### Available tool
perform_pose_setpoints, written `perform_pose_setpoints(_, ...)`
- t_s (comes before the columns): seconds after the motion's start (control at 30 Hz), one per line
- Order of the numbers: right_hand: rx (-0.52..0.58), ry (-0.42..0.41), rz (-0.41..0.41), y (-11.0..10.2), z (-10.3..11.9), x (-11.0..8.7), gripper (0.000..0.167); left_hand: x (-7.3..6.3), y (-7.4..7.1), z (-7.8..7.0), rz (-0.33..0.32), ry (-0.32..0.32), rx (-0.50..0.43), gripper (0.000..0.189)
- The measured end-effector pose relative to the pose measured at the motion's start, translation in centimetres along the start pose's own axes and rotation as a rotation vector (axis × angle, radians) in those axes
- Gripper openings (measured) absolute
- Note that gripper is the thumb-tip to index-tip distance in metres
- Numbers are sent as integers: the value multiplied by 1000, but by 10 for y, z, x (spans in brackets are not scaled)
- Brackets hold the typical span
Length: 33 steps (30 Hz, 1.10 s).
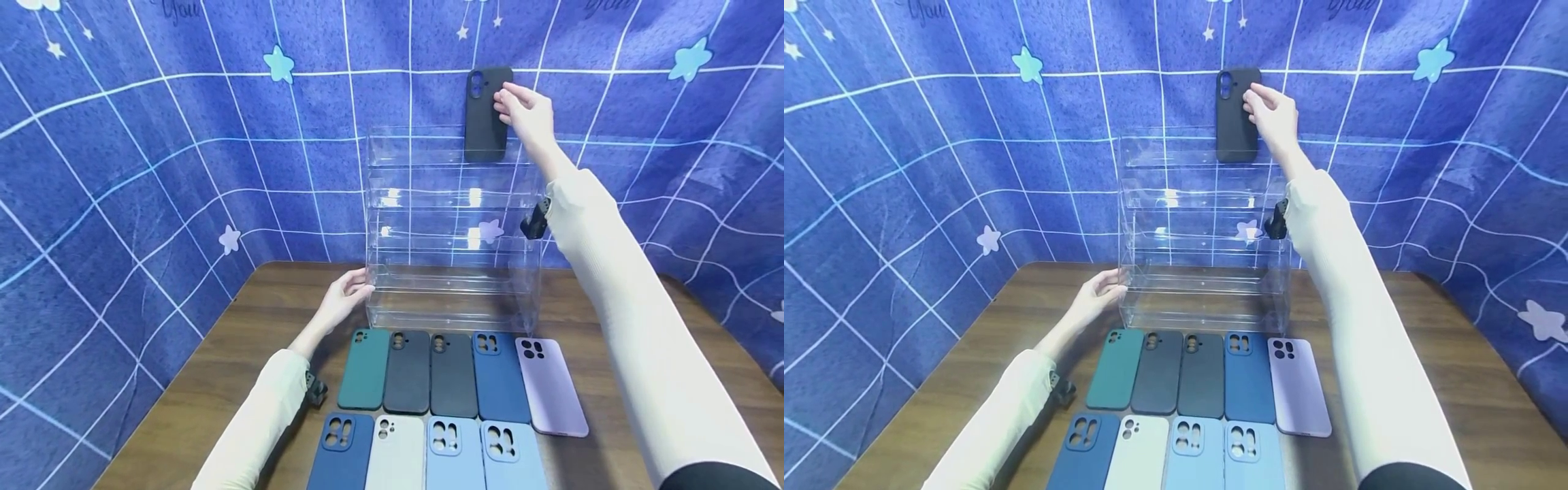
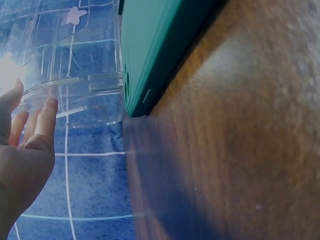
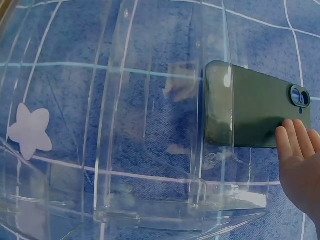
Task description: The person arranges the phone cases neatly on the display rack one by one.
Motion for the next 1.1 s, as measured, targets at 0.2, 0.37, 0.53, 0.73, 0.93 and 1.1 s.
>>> perform_pose_setpoints(0.2,-25,-22,-11,-5,-1,-4,42,-2,1,-4,4,8,-7,50)
perform_pose_setpoints(0.37,-96,-54,-29,-12,0,-9,42,3,-1,10,-7,9,31,51)
perform_pose_setpoints(0.53,-145,-64,-21,-19,2,-15,45,5,-1,11,-11,34,49,50)
perform_pose_setpoints(0.73,-249,-62,21,-27,5,-27,50,6,0,4,-8,32,75,49)
perform_pose_setpoints(0.93,-275,-65,57,-30,9,-39,53,7,0,2,-1,15,65,52)
perform_pose_setpoints(1.1,-310,-57,101,-30,9,-49,54,0,5,-13,7,3,72,52)
Point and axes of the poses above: each hand's wrist, its own x-axis towards the middle knuckle, its own y-axis out of the palm, z = x × y, the point moved 2 cm from there along x, towards the middle knuckle, and after that the axes turned 6 degrees about -x, right-handed, at the moved point
